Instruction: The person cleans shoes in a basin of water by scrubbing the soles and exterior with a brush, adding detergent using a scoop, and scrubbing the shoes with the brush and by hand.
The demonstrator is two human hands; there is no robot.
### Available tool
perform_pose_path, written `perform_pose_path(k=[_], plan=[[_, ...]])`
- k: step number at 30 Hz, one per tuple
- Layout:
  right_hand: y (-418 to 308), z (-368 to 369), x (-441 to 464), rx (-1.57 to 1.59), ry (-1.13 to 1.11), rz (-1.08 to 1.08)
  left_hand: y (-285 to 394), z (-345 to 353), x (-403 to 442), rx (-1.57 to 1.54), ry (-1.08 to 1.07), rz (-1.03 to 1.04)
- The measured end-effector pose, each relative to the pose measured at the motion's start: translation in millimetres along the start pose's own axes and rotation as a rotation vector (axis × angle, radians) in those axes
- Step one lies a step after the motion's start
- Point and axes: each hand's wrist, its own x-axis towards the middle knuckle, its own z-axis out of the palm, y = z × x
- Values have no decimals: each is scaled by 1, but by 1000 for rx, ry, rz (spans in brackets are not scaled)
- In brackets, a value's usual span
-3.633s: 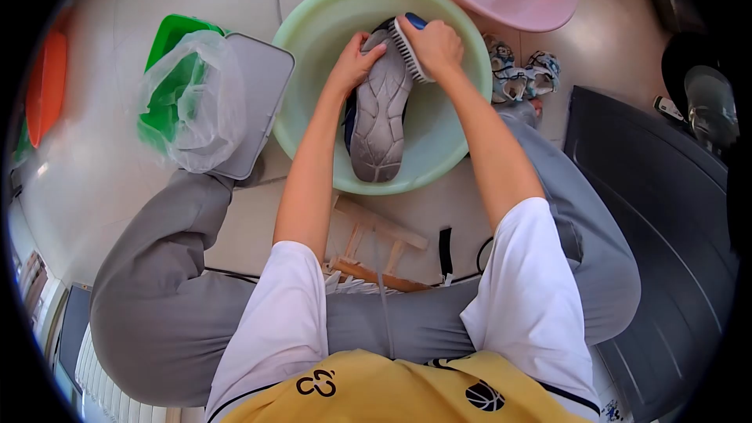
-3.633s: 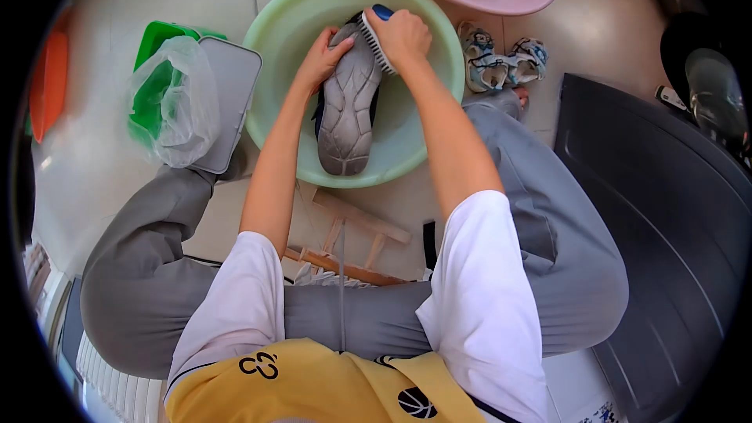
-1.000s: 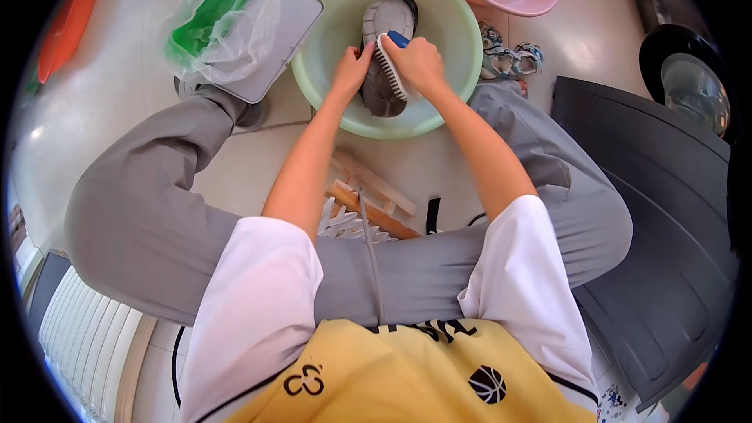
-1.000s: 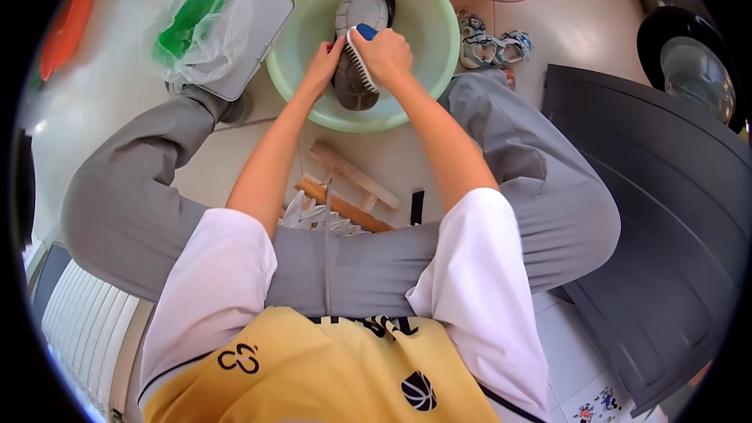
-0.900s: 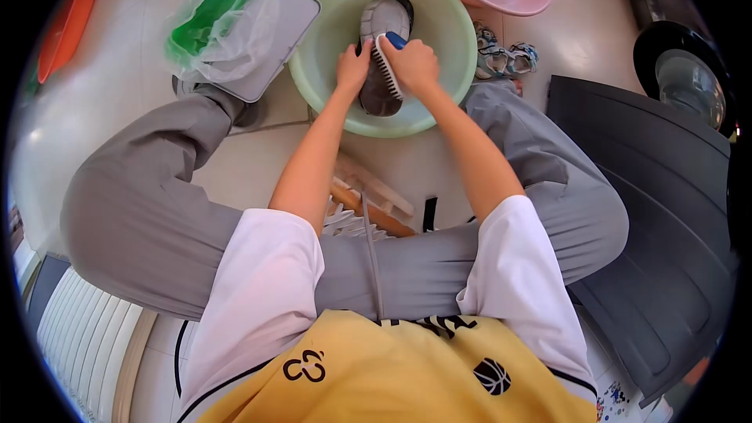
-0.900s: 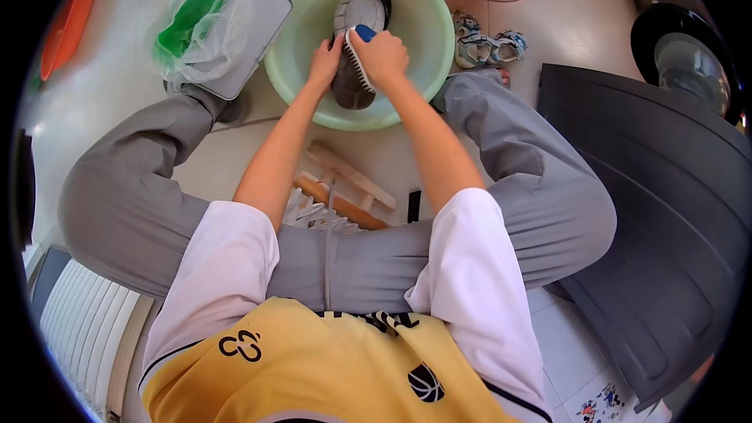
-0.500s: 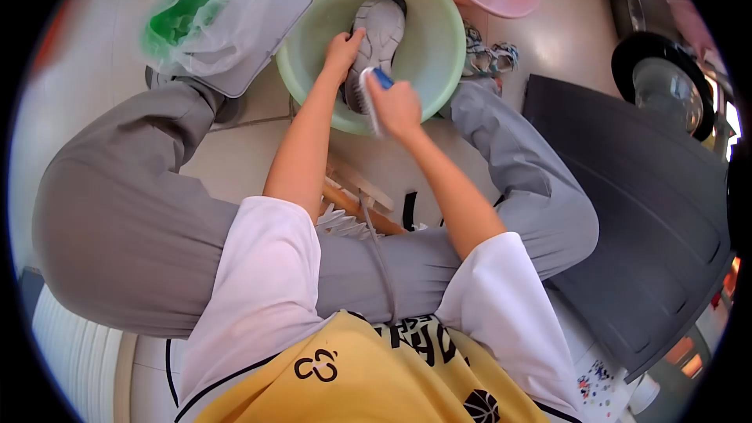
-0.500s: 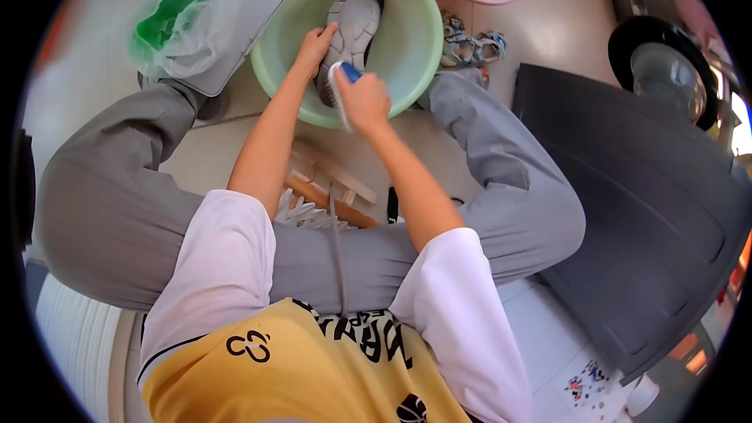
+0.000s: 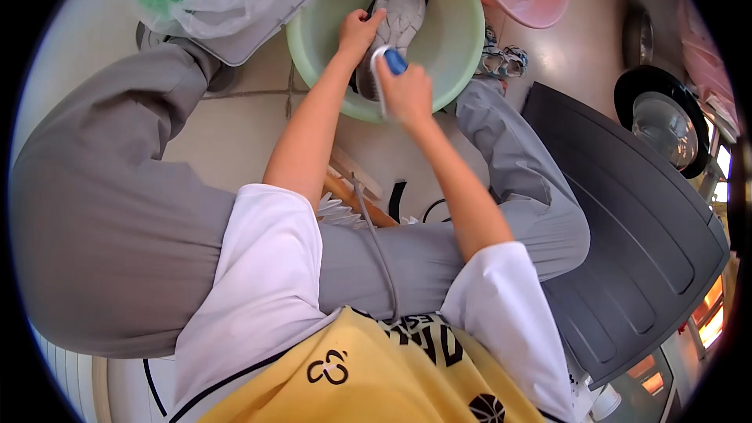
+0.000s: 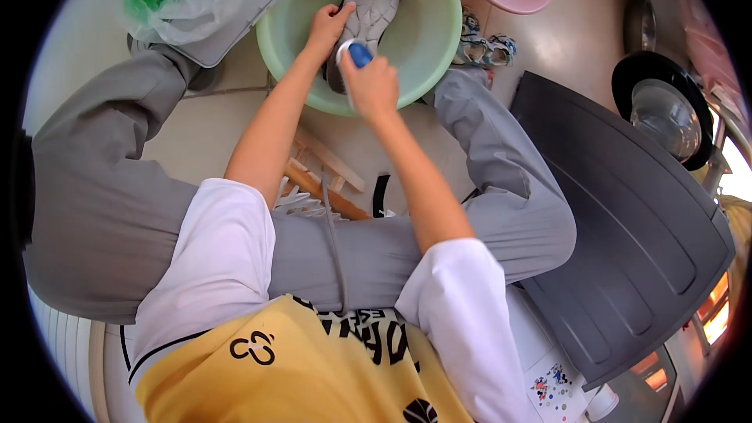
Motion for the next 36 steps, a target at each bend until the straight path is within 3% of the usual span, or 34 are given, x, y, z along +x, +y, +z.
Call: perform_pose_path(k=[3, 5, 12, 17, 27, 36], plan=[[-1, 5, -41, 46, -31, 34, 5, -4, -3, 7, -12, 14], [2, 7, -40, -26, 6, -126, 0, -5, 4, 20, -23, -10], [-6, 1, 83, -53, 106, -26, 5, -1, 1, -204, 18, -30], [-23, -14, 133, -122, 66, -25, 11, 4, 1, -58, 104, -58], [2, -15, 37, -95, 75, -222, 12, 2, -5, -121, 10, -48], [13, -15, -27, -155, -126, -156, 8, 1, -2, -107, 20, 13]])
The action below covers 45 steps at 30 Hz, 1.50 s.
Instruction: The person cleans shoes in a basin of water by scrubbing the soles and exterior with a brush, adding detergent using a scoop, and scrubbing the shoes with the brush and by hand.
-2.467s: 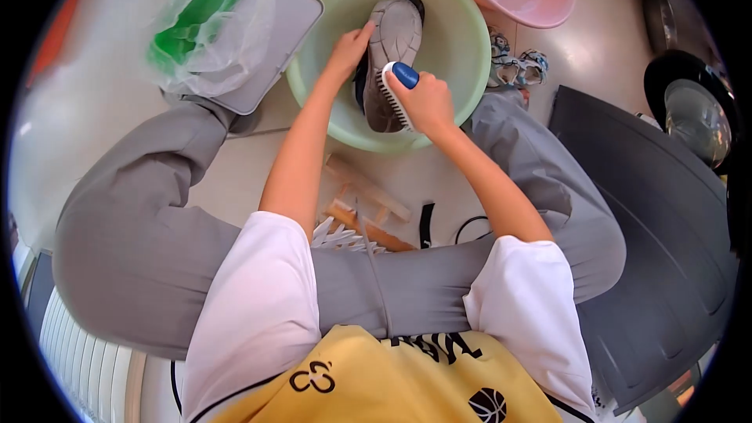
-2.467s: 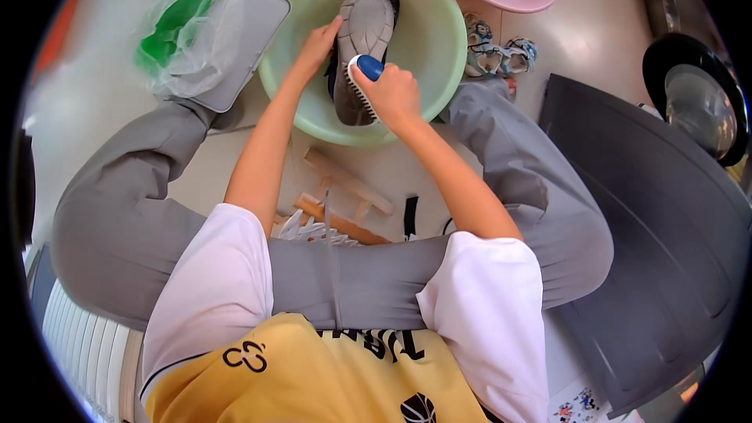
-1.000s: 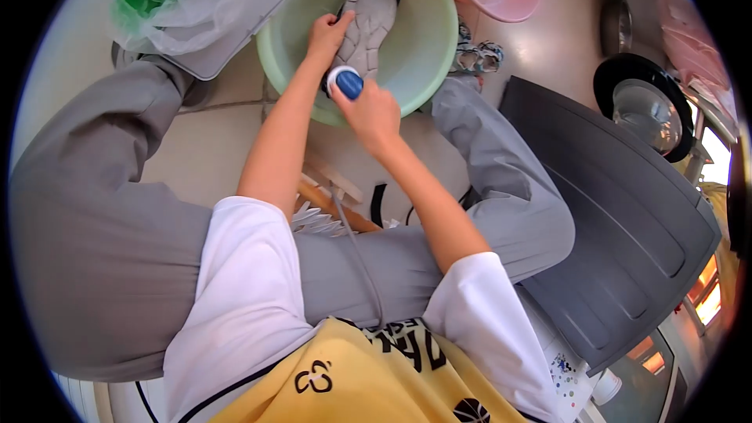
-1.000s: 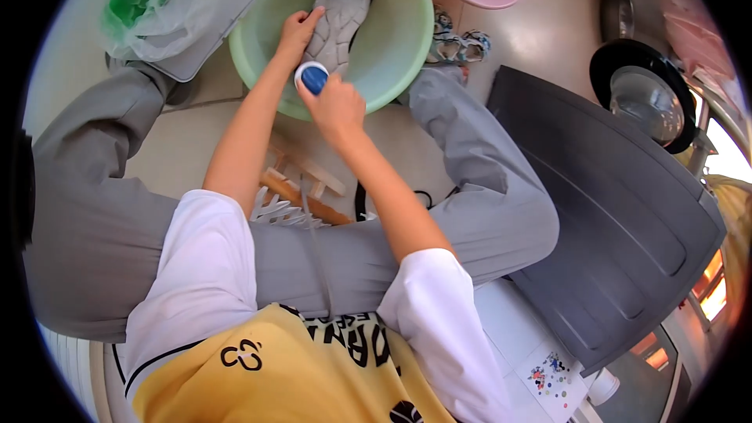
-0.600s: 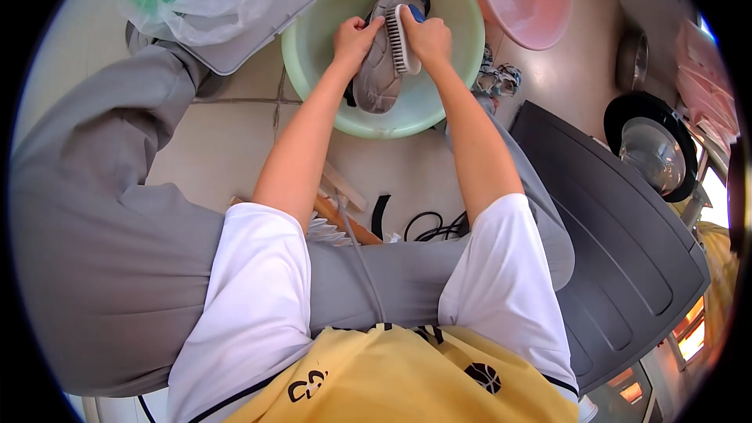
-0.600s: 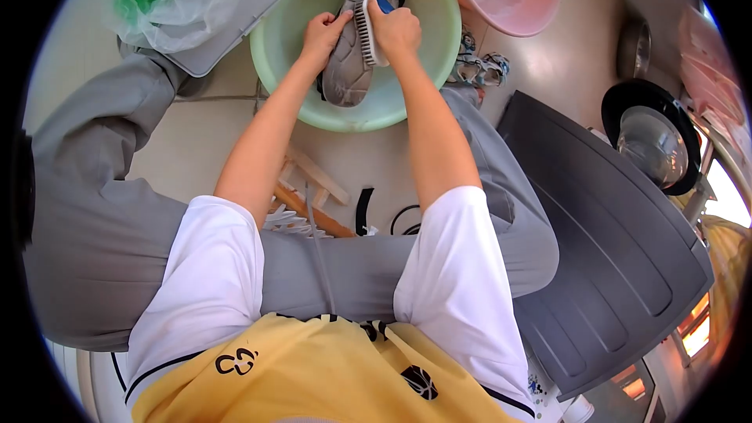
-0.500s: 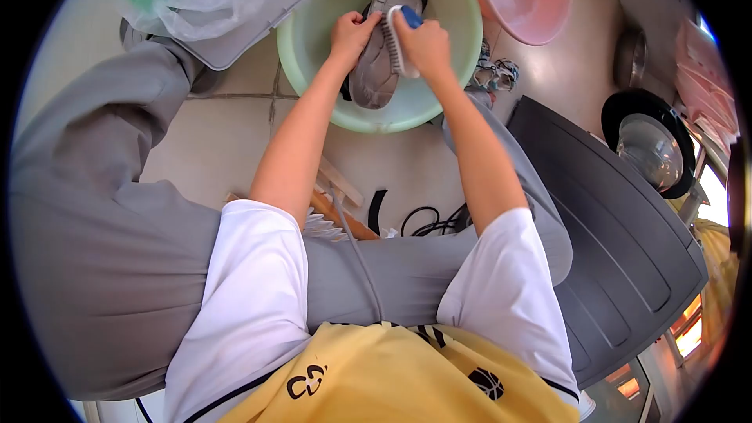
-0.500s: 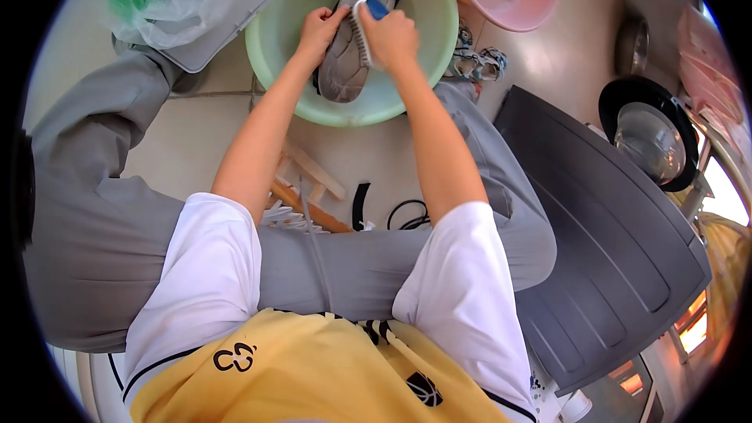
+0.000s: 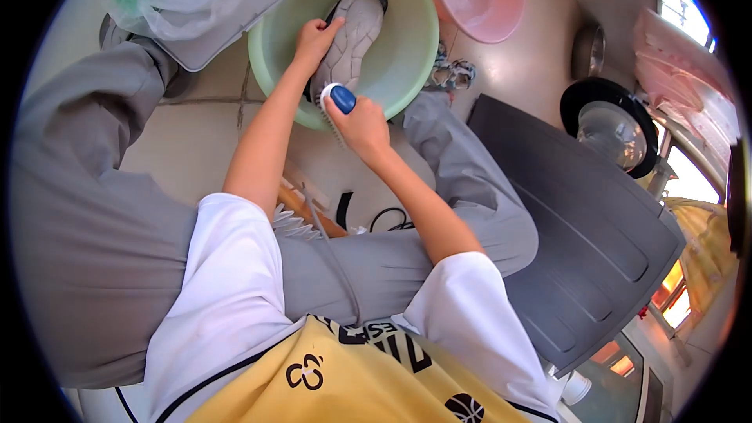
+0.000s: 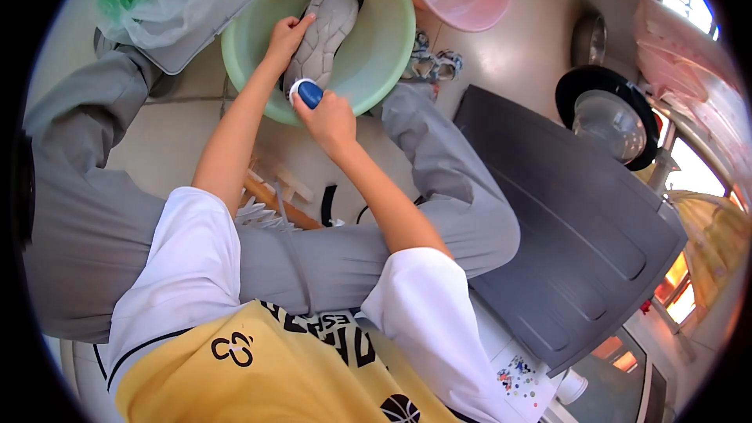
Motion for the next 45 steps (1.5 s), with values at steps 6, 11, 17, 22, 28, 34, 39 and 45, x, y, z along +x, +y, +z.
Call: perform_pose_path(k=[6, 11, 17, 22, 28, 34, 39, 45], plan=[[-13, -10, 40, -80, 96, -10, -4, 2, 1, 132, 71, 1], [-9, -19, 111, 1, 145, 119, 9, 2, -6, 214, 92, 1], [-13, -31, 192, -93, 157, 93, 7, 4, -5, 239, 155, 85], [-14, -38, 193, -99, 180, 76, 14, 6, -9, 270, 167, 59], [0, -26, 136, -59, 244, 5, 10, 7, -10, 223, 103, 73], [9, -5, 52, 39, 171, 24, 9, 5, -10, 229, 80, 148], [-5, -4, 7, 46, 69, 37, 9, 4, -5, 386, 96, 147], [-10, -8, 25, 114, 40, 142, 9, 8, -3, 418, 103, 156]])
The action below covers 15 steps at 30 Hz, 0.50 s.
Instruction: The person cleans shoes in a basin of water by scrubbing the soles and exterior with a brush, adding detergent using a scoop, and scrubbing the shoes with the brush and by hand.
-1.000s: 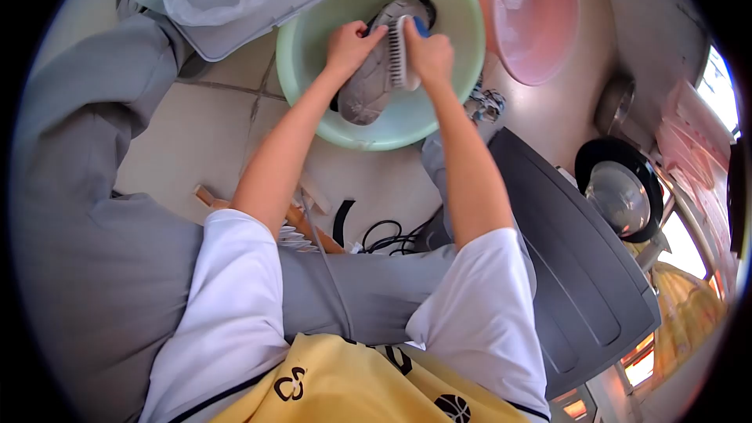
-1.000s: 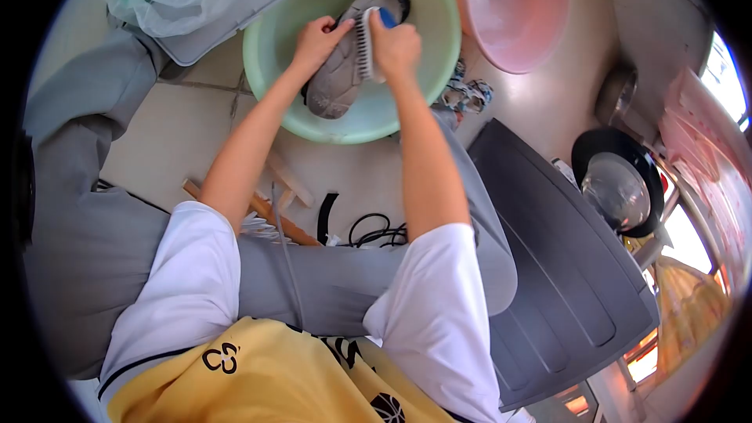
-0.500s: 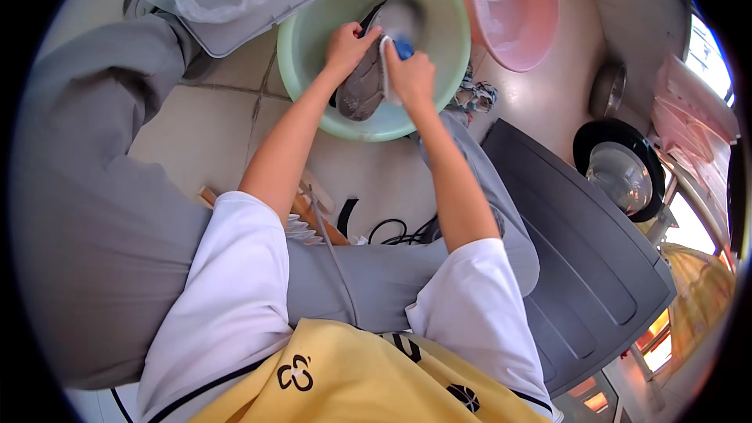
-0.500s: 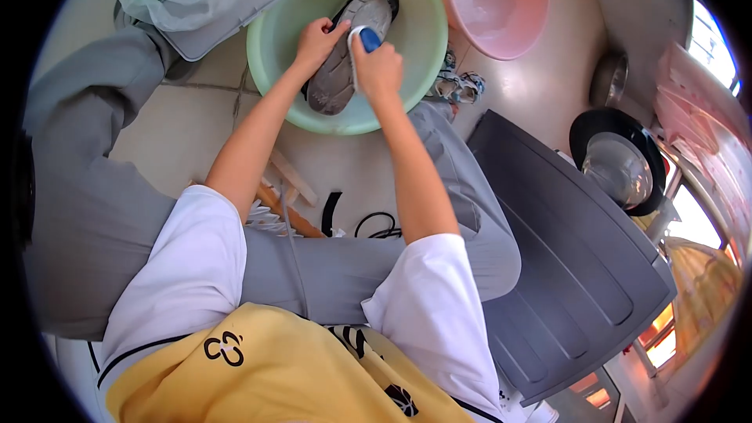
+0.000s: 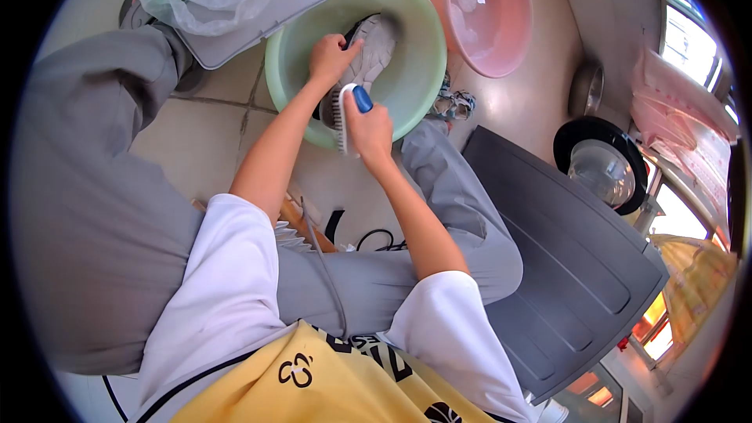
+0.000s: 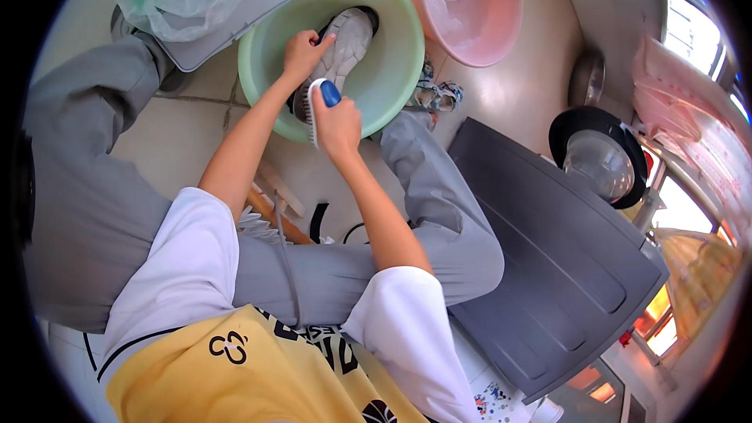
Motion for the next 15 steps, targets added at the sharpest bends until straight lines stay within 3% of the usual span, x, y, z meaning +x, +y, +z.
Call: perform_pose_path(k=[6, 8, 15], plan=[[1, -3, 74, -87, 92, 23, 2, 2, 6, -59, 57, 31], [-6, -8, 94, -160, 184, -57, 6, 4, 6, -51, 68, 6], [-36, -22, 178, -255, 190, -63, 11, 3, 6, 4, 88, -38]])
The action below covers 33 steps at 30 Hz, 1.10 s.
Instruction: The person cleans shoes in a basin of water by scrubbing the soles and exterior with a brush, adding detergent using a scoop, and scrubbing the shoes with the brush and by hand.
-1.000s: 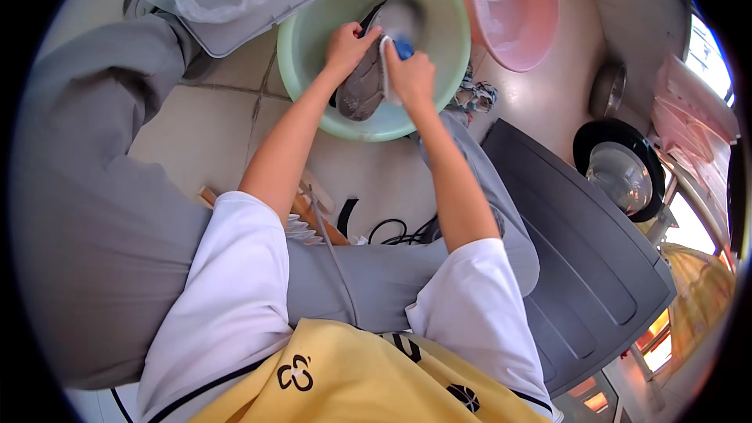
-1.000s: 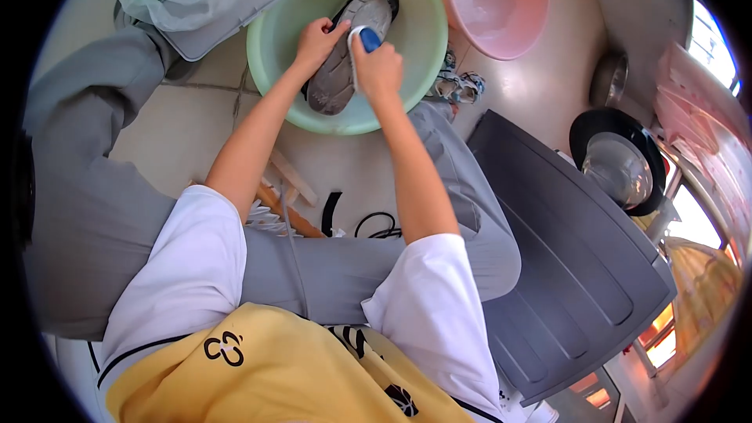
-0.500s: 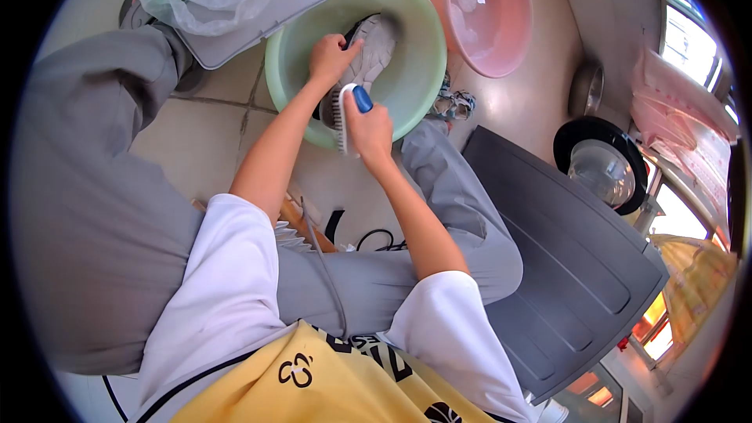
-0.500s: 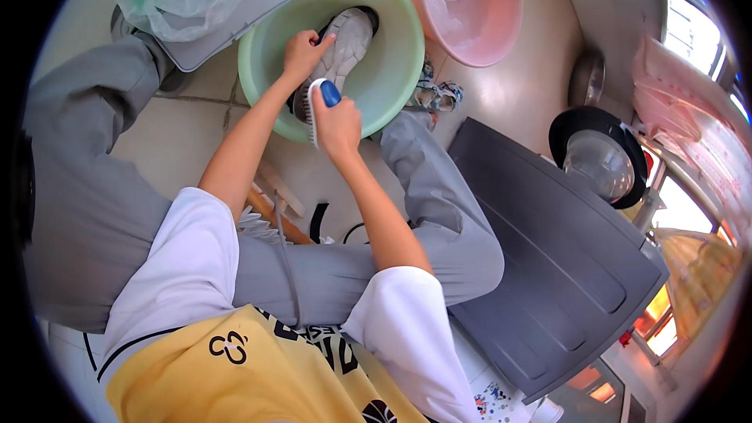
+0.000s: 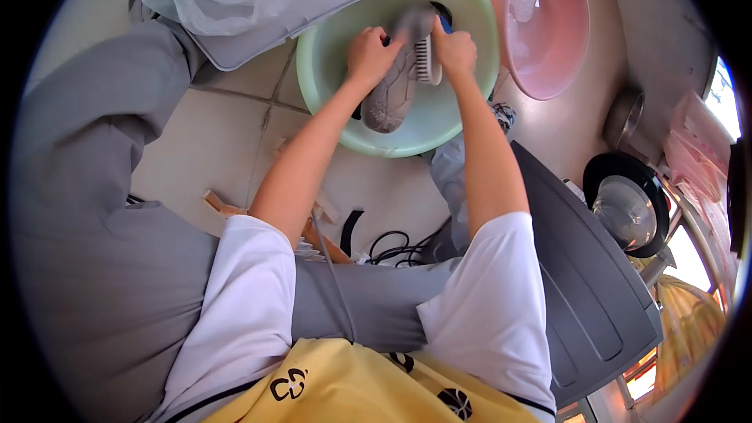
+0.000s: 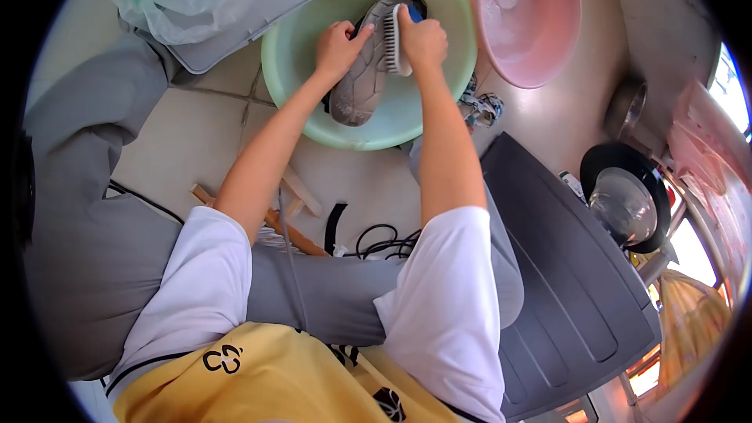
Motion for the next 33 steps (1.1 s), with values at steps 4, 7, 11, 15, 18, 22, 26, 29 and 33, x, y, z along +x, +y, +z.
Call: perform_pose_path(k=[4, 7, 11, 15, 18, 22, 26, 29, 33], plan=[[2, -10, -6, 51, -53, 4, 2, 1, 1, -88, -20, -93], [17, -2, -36, 92, -2, -64, 0, 6, 3, -121, -49, -94], [23, -3, -100, 165, 16, -66, -5, 5, 6, -149, -124, -101], [31, 5, -171, 216, -33, 51, -13, 10, 9, -172, -132, -97], [30, 4, -198, 228, -69, 98, -4, 0, 9, -106, -220, -122], [35, -12, -190, 251, -75, 92, 5, -1, 6, 94, -217, -66], [63, -26, -166, 465, 124, 249, 27, -14, 5, 217, -406, 44], [92, -18, -150, 592, 209, 329, 45, -26, -7, -232, -535, -138], [114, 5, -139, 782, 262, 394, 68, -37, -14, -710, -469, -361]])
